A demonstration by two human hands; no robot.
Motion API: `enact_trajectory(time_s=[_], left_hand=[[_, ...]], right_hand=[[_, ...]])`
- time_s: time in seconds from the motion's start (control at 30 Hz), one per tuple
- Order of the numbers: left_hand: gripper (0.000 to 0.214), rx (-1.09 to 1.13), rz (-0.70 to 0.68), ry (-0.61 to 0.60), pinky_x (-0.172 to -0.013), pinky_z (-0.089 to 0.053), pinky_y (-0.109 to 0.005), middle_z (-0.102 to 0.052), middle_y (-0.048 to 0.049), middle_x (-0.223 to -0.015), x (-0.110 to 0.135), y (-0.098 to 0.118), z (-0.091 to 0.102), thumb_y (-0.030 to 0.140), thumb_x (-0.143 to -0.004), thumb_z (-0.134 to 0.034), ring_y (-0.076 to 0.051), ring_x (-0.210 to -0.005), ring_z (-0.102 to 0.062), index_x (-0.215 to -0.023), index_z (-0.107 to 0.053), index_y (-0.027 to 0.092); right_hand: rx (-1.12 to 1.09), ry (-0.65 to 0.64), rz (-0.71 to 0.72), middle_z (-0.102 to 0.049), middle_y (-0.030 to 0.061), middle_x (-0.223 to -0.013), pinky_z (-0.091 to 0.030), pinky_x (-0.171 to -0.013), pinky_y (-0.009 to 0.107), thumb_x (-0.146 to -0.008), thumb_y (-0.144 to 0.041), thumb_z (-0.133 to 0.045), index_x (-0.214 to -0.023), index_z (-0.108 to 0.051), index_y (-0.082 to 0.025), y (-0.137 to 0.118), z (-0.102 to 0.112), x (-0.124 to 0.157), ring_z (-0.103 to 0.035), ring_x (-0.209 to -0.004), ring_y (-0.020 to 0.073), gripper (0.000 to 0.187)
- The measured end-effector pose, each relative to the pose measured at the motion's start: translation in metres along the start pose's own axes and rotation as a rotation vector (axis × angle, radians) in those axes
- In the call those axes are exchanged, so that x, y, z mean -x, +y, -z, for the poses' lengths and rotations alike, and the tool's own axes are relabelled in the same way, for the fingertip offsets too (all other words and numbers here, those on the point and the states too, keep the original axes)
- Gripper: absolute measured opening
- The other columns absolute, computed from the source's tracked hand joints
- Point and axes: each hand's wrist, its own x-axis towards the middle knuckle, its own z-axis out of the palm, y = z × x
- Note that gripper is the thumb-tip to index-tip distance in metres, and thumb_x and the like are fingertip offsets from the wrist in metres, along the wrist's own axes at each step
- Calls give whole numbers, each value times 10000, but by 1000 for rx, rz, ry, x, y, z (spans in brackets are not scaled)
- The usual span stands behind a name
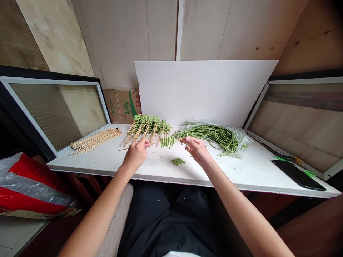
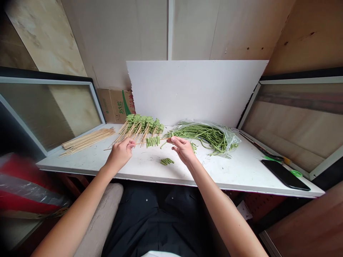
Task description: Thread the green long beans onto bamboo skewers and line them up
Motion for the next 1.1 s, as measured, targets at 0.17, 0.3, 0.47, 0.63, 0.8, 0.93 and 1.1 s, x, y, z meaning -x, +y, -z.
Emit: enact_trajectory(time_s=[0.17,0.3,0.47,0.63,0.8,0.93,1.1], left_hand=[[326,13,16,-13,-743,-578,-287,-805,-43,-873,1,1,-1,-24,-821,-478,-234,-889,-800,-924,-649,234],[338,60,15,-46,-741,-594,-283,-812,-44,-886,4,11,-7,-28,-824,-475,-236,-915,-809,-944,-655,233],[347,81,21,-36,-741,-594,-274,-809,-35,-880,5,16,-9,-26,-823,-479,-227,-913,-805,-958,-662,236],[237,96,35,28,-738,-559,-278,-762,-29,-793,1,9,-4,47,-879,-518,-217,-799,-761,-942,-661,225],[156,166,95,47,-683,-501,-279,-683,-4,-692,-3,-3,-5,146,-921,-519,-192,-643,-657,-915,-660,213],[158,217,132,19,-701,-492,-290,-651,6,-651,-3,-9,-10,183,-917,-508,-191,-635,-628,-900,-663,210],[165,263,153,-11,-722,-497,-293,-659,3,-662,-2,-11,-15,164,-887,-504,-192,-665,-638,-890,-663,209]], right_hand=[[10,4,20,-792,66,-997,-475,-736,346,-730,-528,-956,-854,-823,-283,5,-5,1,-691,-1104,269,305],[15,4,34,-752,56,-951,-468,-677,347,-661,-508,-1000,-733,-804,-263,12,-18,5,-638,-893,213,322],[24,32,37,-733,55,-985,-463,-637,328,-631,-499,-1010,-707,-813,-251,15,-28,9,-560,-789,163,325],[85,-54,51,-765,77,-1081,-487,-660,323,-674,-554,-968,-856,-850,-264,6,-20,7,-629,-911,207,362],[675,-236,93,-815,112,-1074,-528,-717,332,-848,-612,-810,-972,-858,-221,-6,7,1,-704,-957,254,413],[1284,-283,-45,-839,98,-980,-516,-719,318,-884,-417,-816,-955,-869,-216,3,21,-3,-736,-832,241,219],[1458,-266,-188,-844,74,-960,-468,-661,293,-859,-333,-842,-946,-877,-232,22,18,-5,-741,-814,236,137]])
